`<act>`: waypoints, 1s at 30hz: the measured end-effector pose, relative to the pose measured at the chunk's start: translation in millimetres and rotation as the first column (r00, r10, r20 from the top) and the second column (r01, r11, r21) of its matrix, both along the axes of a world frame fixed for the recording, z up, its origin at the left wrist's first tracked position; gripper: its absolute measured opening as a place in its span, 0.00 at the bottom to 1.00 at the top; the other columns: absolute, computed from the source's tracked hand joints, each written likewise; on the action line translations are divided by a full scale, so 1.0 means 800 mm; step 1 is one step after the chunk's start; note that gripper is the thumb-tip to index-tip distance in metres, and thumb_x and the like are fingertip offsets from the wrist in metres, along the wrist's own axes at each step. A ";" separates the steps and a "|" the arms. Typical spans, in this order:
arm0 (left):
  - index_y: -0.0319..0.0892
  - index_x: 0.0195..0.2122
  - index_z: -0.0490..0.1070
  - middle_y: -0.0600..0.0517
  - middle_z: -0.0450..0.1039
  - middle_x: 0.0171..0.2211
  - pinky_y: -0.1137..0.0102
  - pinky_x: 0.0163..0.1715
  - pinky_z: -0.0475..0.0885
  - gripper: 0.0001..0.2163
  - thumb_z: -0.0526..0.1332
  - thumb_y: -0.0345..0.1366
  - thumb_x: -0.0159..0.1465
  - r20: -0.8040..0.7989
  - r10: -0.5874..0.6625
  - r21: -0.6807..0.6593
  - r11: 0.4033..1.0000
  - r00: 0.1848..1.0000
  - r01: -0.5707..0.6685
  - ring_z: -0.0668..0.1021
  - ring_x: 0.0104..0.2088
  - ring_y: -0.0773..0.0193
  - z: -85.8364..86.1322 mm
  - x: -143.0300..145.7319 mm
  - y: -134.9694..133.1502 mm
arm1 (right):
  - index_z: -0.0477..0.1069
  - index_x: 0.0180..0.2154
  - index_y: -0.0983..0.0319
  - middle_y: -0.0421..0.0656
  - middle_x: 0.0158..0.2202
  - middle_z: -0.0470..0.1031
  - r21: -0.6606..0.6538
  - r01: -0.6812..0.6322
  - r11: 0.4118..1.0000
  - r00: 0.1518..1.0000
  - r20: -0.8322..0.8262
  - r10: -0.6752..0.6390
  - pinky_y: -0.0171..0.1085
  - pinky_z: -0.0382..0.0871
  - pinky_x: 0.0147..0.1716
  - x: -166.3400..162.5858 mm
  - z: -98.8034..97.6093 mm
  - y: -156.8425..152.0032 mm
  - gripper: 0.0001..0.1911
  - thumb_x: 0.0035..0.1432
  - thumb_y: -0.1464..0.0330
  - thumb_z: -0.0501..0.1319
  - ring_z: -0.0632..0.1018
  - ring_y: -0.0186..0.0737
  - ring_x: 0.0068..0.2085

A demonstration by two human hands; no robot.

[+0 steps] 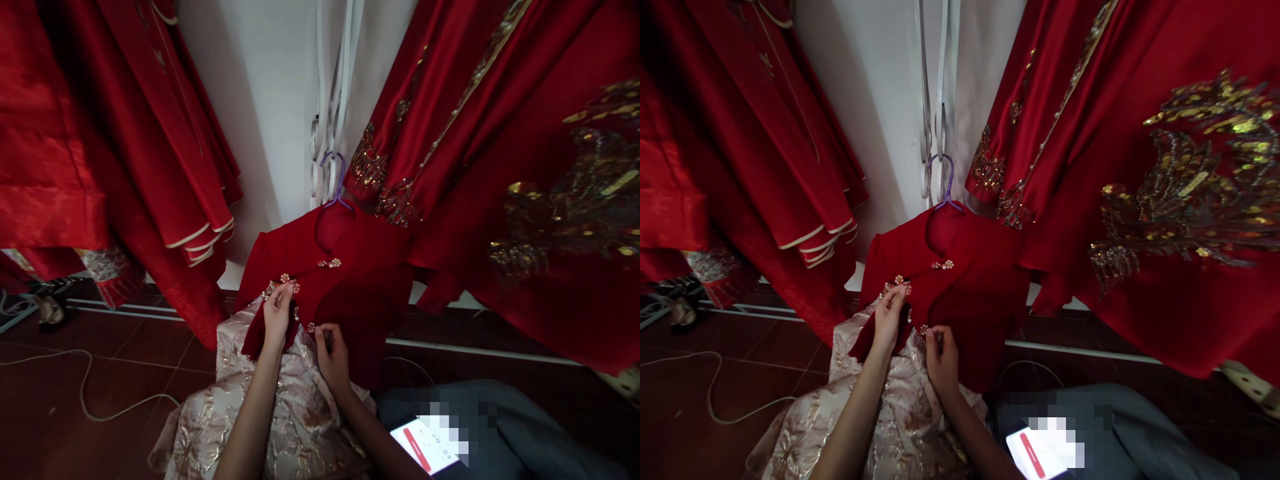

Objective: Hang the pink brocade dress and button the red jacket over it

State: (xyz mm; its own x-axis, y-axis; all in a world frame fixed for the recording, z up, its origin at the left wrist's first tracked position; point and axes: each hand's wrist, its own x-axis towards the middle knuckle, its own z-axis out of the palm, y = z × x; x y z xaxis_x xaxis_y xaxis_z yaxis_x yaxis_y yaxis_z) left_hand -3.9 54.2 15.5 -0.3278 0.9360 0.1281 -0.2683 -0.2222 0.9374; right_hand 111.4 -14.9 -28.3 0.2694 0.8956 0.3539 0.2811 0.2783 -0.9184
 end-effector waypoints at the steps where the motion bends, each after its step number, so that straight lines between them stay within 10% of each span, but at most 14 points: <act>1: 0.38 0.38 0.73 0.45 0.76 0.42 0.66 0.46 0.69 0.16 0.64 0.44 0.53 -0.001 0.018 0.000 1.000 1.000 -0.018 0.77 0.42 0.62 0.001 0.001 0.001 | 0.65 0.33 0.60 0.40 0.26 0.70 0.001 -0.004 1.000 1.000 0.000 0.004 0.35 0.65 0.30 0.000 0.000 0.000 0.12 0.59 0.58 0.53 0.71 0.36 0.29; 9: 0.38 0.31 0.73 0.49 0.76 0.34 0.66 0.46 0.68 0.09 0.63 0.39 0.52 -0.030 0.143 -0.021 0.989 0.989 -0.144 0.77 0.39 0.62 -0.001 0.007 0.017 | 0.66 0.32 0.60 0.39 0.24 0.69 -0.006 -0.001 1.000 1.000 0.020 0.001 0.33 0.64 0.27 0.001 0.001 0.001 0.13 0.58 0.58 0.54 0.70 0.35 0.26; 19: 0.37 0.40 0.73 0.44 0.76 0.37 0.73 0.32 0.69 0.20 0.59 0.49 0.55 0.216 -0.083 -0.139 0.984 0.973 0.115 0.77 0.33 0.66 0.007 -0.006 0.008 | 0.65 0.31 0.60 0.37 0.22 0.65 -0.037 -0.030 0.999 1.000 -0.001 0.030 0.32 0.61 0.24 0.001 0.000 0.001 0.13 0.58 0.57 0.54 0.67 0.34 0.24; 30: 0.37 0.36 0.75 0.46 0.77 0.37 0.68 0.41 0.68 0.16 0.64 0.44 0.51 0.220 -0.049 -0.113 0.991 0.974 0.076 0.78 0.36 0.64 -0.005 -0.001 0.018 | 0.65 0.30 0.61 0.37 0.21 0.64 -0.054 -0.035 0.998 0.999 -0.011 0.034 0.31 0.60 0.24 0.000 0.004 0.001 0.14 0.57 0.57 0.55 0.66 0.33 0.24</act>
State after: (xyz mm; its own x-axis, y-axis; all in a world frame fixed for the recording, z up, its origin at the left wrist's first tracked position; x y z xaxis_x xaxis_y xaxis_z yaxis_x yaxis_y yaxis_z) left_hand -5.0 68.4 11.6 -0.2757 0.9597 -0.0537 -0.4768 -0.0880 0.8746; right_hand 111.5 -14.5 -25.3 0.2414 0.9223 0.3018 0.2625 0.2374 -0.9353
